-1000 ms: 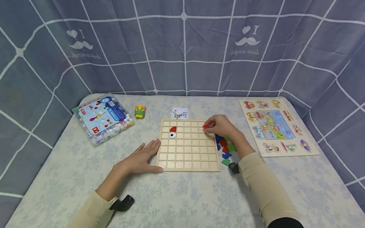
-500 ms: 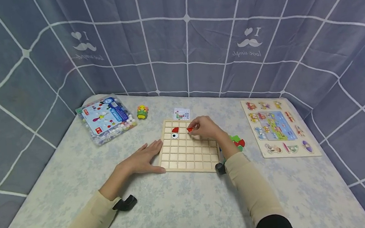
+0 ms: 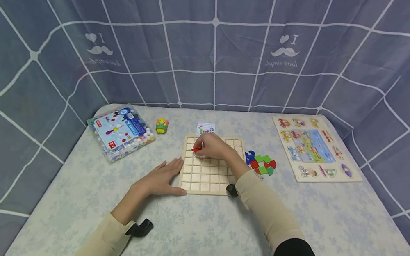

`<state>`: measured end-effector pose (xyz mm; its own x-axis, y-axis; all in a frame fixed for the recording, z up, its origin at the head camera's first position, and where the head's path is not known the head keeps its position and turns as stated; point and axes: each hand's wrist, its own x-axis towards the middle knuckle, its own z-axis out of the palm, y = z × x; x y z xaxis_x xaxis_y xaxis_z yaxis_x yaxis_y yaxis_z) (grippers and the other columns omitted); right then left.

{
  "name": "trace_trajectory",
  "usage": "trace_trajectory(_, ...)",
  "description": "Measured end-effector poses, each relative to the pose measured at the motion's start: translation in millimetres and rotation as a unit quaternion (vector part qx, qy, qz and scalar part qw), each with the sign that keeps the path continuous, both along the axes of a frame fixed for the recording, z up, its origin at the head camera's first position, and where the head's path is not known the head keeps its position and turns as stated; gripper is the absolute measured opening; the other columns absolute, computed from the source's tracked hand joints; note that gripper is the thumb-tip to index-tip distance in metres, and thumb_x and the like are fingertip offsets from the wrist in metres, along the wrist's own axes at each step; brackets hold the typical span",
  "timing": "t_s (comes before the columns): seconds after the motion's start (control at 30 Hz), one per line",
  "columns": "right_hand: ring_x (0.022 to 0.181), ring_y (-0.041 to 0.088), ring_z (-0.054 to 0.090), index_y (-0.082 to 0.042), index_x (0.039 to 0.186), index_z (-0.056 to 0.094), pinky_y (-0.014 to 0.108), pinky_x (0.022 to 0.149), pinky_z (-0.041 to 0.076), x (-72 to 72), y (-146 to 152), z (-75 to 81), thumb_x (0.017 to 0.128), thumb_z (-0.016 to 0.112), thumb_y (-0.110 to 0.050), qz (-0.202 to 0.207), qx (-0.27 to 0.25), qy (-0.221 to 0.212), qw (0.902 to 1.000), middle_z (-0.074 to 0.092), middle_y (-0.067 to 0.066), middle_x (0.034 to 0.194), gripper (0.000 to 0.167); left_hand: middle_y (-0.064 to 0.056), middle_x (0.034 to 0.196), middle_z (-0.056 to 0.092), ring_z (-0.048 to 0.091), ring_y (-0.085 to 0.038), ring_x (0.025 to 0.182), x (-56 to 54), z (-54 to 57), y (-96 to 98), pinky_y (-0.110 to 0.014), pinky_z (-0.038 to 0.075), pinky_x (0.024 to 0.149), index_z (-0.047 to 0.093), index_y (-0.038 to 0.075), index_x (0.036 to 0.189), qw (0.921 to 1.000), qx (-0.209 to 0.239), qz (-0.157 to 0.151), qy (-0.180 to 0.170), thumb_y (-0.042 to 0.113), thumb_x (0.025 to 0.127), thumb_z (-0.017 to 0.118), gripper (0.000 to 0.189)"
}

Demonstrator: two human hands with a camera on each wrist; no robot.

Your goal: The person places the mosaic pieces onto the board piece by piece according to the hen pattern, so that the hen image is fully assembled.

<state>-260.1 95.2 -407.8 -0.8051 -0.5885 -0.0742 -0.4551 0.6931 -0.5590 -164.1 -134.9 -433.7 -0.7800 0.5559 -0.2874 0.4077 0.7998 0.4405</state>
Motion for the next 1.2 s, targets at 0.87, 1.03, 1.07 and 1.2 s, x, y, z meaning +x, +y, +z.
trace_trajectory(0.87,0.085,0.015,0.063,-0.011,0.103,0.077,0.033,0.086,0.052,-4.0,-27,-0.3,0.085,0.076,-0.015,0.008,0.078,0.000,0.9969,0.075,0.003,0.098,0.019,-0.007,0.166,0.004,0.005,-0.022,0.154,-2.3,-0.9,1.1,-0.048,0.003,0.125,0.004,0.010,0.157,1.0000,0.001,-0.004,-0.008,0.067,0.083,0.062,0.110)
trace_trajectory(1.03,0.085,0.015,0.062,-0.010,0.103,0.077,0.036,0.091,0.051,-3.3,-26,-0.7,0.085,0.076,-0.015,0.007,0.072,-0.006,0.9973,0.073,0.003,0.098,0.019,-0.007,0.166,0.005,0.006,-0.022,0.154,-1.1,0.2,1.1,-0.048,0.004,0.125,0.004,0.010,0.157,1.0000,0.000,-0.004,-0.007,0.067,0.083,0.061,0.110)
trace_trajectory(1.07,0.086,0.015,0.063,-0.010,0.104,0.076,0.036,0.091,0.051,-2.6,-26,-0.5,0.085,0.076,-0.015,0.006,0.069,-0.008,0.9976,0.073,0.004,0.100,0.020,-0.007,0.166,0.005,0.006,-0.022,0.154,-0.9,0.4,1.1,-0.048,0.004,0.125,0.004,0.009,0.157,1.0000,0.000,-0.004,-0.007,0.067,0.083,0.061,0.110)
trace_trajectory(1.2,0.091,0.017,0.063,-0.009,0.107,0.076,0.032,0.083,0.054,0.2,-25,-1.8,0.085,0.076,-0.015,-0.006,0.059,-0.021,0.9980,0.071,0.005,0.107,0.023,-0.007,0.165,0.006,0.006,-0.022,0.154,-0.1,0.7,1.1,-0.048,0.005,0.125,0.005,0.009,0.157,1.0000,-0.001,-0.003,-0.006,0.067,0.083,0.062,0.110)
